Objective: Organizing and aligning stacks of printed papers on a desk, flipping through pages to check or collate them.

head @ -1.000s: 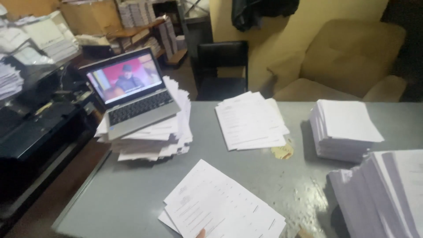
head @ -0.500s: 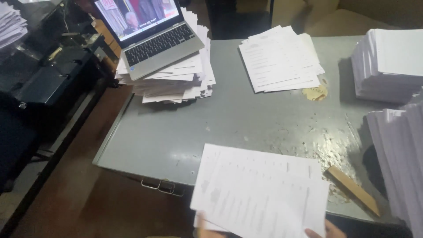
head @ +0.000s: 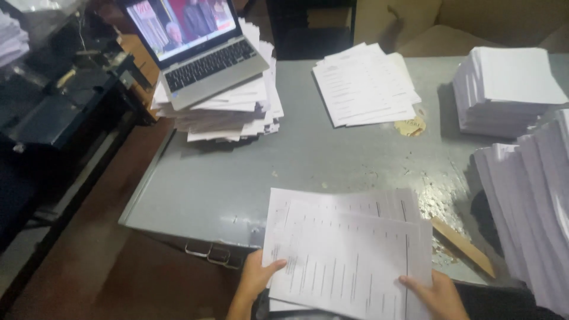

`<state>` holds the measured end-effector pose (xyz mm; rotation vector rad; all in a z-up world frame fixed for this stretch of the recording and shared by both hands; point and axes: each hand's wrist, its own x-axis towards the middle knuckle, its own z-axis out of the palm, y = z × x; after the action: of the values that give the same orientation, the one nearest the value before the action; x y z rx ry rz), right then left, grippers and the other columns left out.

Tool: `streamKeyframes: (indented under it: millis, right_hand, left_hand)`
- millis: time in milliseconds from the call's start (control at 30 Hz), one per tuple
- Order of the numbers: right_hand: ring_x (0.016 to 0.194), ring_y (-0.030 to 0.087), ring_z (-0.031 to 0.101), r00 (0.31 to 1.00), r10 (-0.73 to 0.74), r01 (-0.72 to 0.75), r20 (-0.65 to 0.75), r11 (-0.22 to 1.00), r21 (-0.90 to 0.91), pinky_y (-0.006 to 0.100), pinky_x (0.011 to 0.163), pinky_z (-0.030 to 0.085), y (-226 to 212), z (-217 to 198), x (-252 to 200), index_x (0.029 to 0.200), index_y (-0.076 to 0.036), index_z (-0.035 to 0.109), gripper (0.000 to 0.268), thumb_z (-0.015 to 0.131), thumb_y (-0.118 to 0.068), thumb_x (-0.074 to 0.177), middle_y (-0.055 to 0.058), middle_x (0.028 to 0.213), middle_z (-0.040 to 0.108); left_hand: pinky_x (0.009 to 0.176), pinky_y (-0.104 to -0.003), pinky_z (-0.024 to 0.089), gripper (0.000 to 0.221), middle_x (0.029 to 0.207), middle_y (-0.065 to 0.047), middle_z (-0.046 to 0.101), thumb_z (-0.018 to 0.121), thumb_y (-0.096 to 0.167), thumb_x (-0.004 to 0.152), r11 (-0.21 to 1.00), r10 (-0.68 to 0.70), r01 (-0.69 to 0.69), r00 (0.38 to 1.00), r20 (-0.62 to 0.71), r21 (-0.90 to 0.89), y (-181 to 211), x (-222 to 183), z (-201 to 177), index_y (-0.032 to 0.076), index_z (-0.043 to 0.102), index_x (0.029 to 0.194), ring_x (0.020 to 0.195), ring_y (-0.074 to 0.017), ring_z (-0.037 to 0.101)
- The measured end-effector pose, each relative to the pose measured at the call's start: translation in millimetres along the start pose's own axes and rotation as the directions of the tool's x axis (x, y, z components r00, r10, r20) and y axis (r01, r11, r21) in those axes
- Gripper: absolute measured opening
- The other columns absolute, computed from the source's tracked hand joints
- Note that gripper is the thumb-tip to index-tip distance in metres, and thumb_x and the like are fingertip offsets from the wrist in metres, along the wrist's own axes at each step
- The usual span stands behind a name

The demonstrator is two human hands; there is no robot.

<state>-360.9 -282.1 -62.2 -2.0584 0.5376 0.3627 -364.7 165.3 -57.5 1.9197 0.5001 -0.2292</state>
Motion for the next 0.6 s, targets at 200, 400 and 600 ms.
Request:
streamKeyframes:
  millis: [200,400,600]
  right_hand:
    - [0.112,0.021,0.07,0.89,-0.289,0.358,-0.354,0.922,0.145,0.035,0.102,0.051,-87,-31,-22,0.111,0.0,0.079,0.054,0.091,-0.02,0.062,0.014,0.115,0.079]
    - [0.134,0.028,0.061,0.657,-0.721,0.754,-0.22,0.634,0.173,0.041,0.114,0.051,-129,-47,-14,0.133,-0.006,0.063,0.067,0.081,-0.003,0.068,0.014,0.144,0.062]
    - [0.09,0.033,0.078,0.705,-0.642,0.707,-0.301,0.602,0.371,0.04,0.078,0.063,-118,-32,-9,0.12,0.003,0.063,0.045,0.071,-0.018,0.081,0.02,0.116,0.074]
  left_hand:
    - [0.08,-0.03,0.061,0.029,0.089,-0.01,0.086,0.094,0.017,0.066,0.924,0.225,-0.304,0.924,-0.309,-0.234,80,-4,-14,-0.003,0.086,0.086,0.085,-0.0159,0.076]
    - [0.096,-0.031,0.057,0.058,0.114,-0.003,0.081,0.088,0.001,0.074,0.881,0.422,-0.454,0.882,-0.211,-0.134,88,5,-21,0.01,0.068,0.128,0.106,-0.0182,0.073]
    - [0.106,-0.034,0.047,0.041,0.104,0.001,0.083,0.072,-0.007,0.085,0.779,0.554,-0.579,0.815,-0.168,-0.241,112,-8,-9,0.004,0.067,0.124,0.117,-0.0188,0.069]
